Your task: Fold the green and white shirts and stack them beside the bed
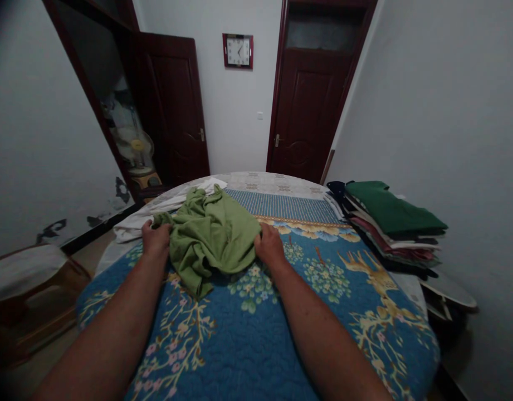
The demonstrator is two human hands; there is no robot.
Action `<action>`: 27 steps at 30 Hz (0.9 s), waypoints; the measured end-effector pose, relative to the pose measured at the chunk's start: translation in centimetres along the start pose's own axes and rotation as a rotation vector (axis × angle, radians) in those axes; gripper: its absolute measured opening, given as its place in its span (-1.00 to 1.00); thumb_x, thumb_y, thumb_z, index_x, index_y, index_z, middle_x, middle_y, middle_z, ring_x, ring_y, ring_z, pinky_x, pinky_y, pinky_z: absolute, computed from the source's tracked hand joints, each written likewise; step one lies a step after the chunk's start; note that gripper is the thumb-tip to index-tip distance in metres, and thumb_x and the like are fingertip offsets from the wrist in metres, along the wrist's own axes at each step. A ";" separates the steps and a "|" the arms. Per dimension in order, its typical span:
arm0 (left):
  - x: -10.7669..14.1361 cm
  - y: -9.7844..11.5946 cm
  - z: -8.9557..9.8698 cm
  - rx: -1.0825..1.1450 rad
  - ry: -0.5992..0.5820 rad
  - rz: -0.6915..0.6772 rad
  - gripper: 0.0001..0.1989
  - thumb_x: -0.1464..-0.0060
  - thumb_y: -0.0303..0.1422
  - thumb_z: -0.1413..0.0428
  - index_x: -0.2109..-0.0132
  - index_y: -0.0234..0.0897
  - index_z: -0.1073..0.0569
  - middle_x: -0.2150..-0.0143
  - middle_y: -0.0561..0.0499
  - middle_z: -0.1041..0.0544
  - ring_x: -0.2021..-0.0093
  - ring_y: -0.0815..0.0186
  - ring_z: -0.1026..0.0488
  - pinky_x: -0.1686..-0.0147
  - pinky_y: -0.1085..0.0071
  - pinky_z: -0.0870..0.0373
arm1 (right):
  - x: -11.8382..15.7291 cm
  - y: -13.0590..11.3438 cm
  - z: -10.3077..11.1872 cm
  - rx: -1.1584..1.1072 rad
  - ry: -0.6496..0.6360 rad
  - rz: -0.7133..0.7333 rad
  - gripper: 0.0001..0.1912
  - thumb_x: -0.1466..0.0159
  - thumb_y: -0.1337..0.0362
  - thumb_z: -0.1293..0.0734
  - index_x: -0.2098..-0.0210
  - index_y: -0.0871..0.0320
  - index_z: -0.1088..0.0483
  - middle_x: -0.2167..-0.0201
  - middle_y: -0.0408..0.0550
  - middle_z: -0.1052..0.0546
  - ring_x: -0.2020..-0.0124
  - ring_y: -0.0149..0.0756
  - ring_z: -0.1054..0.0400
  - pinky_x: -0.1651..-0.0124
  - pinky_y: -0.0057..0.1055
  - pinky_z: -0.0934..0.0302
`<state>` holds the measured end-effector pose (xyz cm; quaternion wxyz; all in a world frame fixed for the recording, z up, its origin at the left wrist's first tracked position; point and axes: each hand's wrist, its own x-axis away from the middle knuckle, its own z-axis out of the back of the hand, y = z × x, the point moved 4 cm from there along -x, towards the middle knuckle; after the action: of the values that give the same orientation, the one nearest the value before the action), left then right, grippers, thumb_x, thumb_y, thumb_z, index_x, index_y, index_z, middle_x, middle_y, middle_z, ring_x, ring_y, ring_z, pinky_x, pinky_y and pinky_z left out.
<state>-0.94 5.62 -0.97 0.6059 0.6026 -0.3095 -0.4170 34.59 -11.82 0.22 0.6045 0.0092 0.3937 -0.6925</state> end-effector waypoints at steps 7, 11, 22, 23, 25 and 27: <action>2.9 1.3 -1.8 -0.047 -0.193 -0.086 -0.07 0.03 -0.43 -0.31 -0.48 -0.21 -0.20 -0.32 -0.28 -0.52 -0.23 -0.01 -0.57 -0.21 0.09 -0.54 | -0.8 2.5 -2.1 0.067 -0.168 0.038 -0.28 -0.31 0.32 -0.34 -0.45 0.18 -0.31 -0.30 0.20 -0.54 -0.29 0.01 -0.40 -0.38 -0.13 -0.20; 3.9 1.7 -1.9 -0.206 -0.282 -0.145 -0.04 -0.01 -0.36 -0.34 -0.52 -0.21 -0.17 -0.38 -0.32 -0.49 -0.32 -0.13 -0.50 -0.35 -0.07 -0.39 | -0.7 1.8 -2.7 -0.002 -0.166 0.076 -0.46 -0.29 0.38 -0.32 -0.25 0.12 -0.49 -0.17 0.12 -0.62 -0.18 -0.05 -0.47 -0.30 -0.16 -0.27; 5.3 3.5 -1.7 -0.256 -0.331 -0.279 -0.20 -0.17 -0.41 -0.17 -0.52 -0.28 -0.19 -0.48 -0.27 -0.39 -0.45 -0.04 -0.37 -0.47 0.02 -0.24 | -3.0 5.8 4.4 -0.386 0.443 -0.339 -0.68 -0.21 0.14 -0.29 0.12 0.15 -0.50 0.21 0.01 -0.61 0.15 -0.11 -0.47 -0.05 -0.21 -0.39; 5.3 3.6 -1.7 -0.235 -0.325 -0.288 -0.21 -0.16 -0.42 -0.17 -0.52 -0.28 -0.21 -0.49 -0.25 -0.38 -0.45 -0.03 -0.37 -0.48 0.03 -0.22 | -3.1 7.2 6.4 -0.378 0.609 -0.414 -0.68 -0.19 0.18 -0.28 0.13 0.15 -0.49 0.21 0.01 -0.60 0.13 -0.11 -0.46 -0.08 -0.20 -0.38; 5.2 3.8 -1.9 -0.162 -0.321 -0.282 -0.23 -0.15 -0.41 -0.20 -0.50 -0.27 -0.27 -0.47 -0.24 -0.40 -0.43 -0.03 -0.39 -0.48 0.03 -0.24 | -3.0 10.0 10.3 -0.358 0.902 -0.496 -0.67 -0.16 0.25 -0.26 0.11 0.15 -0.48 0.15 0.02 -0.58 0.09 -0.11 -0.47 -0.15 -0.16 -0.37; 5.1 3.6 -2.4 -0.047 -0.344 -0.221 -0.25 -0.14 -0.38 -0.25 -0.46 -0.27 -0.34 -0.41 -0.25 -0.48 -0.37 -0.05 -0.46 -0.42 0.02 -0.33 | -2.5 12.7 13.1 -0.313 1.085 -0.510 -0.65 -0.13 0.30 -0.25 0.10 0.14 -0.46 0.11 0.02 -0.56 0.07 -0.10 -0.47 -0.18 -0.14 -0.37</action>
<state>3.98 2.01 1.75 0.5087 0.5387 -0.3305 -0.5846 52.05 -16.49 3.69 0.1279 0.1769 0.7318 -0.6456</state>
